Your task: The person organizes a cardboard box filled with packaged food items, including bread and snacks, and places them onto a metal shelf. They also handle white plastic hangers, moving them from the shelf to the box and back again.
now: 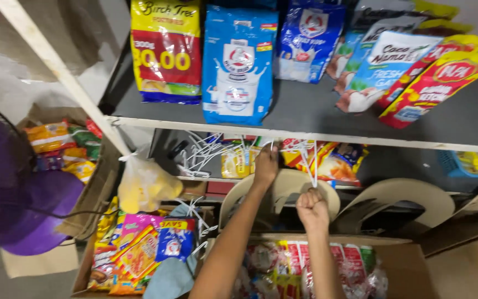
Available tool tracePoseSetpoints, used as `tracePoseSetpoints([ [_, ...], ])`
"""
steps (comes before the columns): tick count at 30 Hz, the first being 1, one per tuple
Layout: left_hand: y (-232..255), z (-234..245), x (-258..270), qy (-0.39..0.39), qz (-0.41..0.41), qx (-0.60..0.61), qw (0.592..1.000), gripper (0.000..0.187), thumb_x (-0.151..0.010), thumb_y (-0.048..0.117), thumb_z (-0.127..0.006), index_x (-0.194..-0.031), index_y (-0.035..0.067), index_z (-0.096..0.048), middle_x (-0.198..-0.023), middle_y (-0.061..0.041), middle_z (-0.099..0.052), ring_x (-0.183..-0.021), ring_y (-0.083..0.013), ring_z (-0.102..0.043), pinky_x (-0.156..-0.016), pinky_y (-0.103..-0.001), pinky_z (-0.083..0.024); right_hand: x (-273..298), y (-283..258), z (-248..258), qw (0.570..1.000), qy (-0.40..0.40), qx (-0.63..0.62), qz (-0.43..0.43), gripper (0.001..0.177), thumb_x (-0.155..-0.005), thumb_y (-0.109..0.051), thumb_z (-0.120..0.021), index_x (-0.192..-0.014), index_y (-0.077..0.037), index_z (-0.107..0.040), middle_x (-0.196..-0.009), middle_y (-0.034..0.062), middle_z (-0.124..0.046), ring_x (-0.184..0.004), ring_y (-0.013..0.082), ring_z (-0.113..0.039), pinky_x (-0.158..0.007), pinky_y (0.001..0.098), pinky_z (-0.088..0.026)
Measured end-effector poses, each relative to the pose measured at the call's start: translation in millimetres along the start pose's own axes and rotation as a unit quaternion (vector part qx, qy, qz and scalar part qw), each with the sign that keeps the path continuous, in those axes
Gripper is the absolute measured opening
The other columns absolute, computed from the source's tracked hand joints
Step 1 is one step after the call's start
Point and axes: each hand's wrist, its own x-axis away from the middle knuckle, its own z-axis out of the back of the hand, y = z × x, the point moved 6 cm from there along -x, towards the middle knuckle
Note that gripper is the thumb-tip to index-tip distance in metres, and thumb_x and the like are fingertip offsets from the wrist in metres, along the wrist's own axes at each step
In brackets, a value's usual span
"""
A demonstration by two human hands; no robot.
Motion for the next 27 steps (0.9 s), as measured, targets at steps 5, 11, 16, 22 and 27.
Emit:
tracePoseSetpoints([
  [5,-86,-73,-26,0.010,-0.258,-0.161,0.953,0.034,-0.104,0.023,-0.050,-0.123,-0.001,-0.067,-0.115,-0.030,-0.067,-0.107,-0.0485,-0.061,-0.092,-0.052,-0.051,39,13,-22,0.999,0.037,-0.008,-0.006,0.034,-0.102,-0.005,-0.045,-0.070,-0.013,-0.036,-0.054,-0.0064,-0.017,-0.044,0.0083,-0.012,-0.045,0.0278,-0.016],
  [11,-24,-55,13,-0.154,-0.012,-0.137,0.979,0.037,-0.107,0.033,-0.045,-0.102,0.002,-0.064,-0.091,-0.027,-0.070,-0.089,-0.0451,-0.067,-0.082,-0.052,-0.053,51,-10,-9,1.000,0.015,-0.007,-0.004,0.034,-0.101,-0.004,-0.044,-0.069,-0.012,-0.038,-0.053,-0.0056,-0.019,-0.043,0.0090,-0.012,-0.044,0.0283,-0.014],
  [16,27,-31,55,-0.079,-0.081,-0.156,0.981,0.038,-0.108,0.033,-0.044,-0.103,0.002,-0.063,-0.095,-0.029,-0.067,-0.093,-0.0512,-0.063,-0.078,-0.057,-0.049,72,-4,-21,0.999,0.046,-0.005,-0.009,0.034,-0.102,-0.006,-0.046,-0.069,-0.014,-0.038,-0.054,-0.0054,-0.019,-0.044,0.0086,-0.011,-0.045,0.0276,-0.015],
  [22,51,5,125,-0.055,-0.075,-0.111,0.989,0.038,-0.105,0.036,-0.053,-0.108,-0.001,-0.060,-0.091,-0.031,-0.066,-0.090,-0.0531,-0.062,-0.074,-0.054,-0.050,123,-22,-10,0.982,0.115,0.148,-0.034,0.024,-0.102,-0.012,-0.049,-0.078,-0.010,-0.050,-0.052,-0.0078,-0.020,-0.041,0.0062,-0.011,-0.041,0.0258,-0.014],
  [27,64,29,218,-0.037,-0.053,-0.051,0.997,0.034,-0.105,0.031,-0.053,-0.116,-0.001,-0.062,-0.086,-0.028,-0.066,-0.073,-0.0455,-0.063,-0.067,-0.048,-0.051,221,-36,-11,0.963,0.143,0.197,-0.116,0.022,-0.100,-0.016,-0.051,-0.078,-0.012,-0.052,-0.049,-0.0090,-0.018,-0.039,0.0064,-0.012,-0.039,0.0271,-0.014],
])
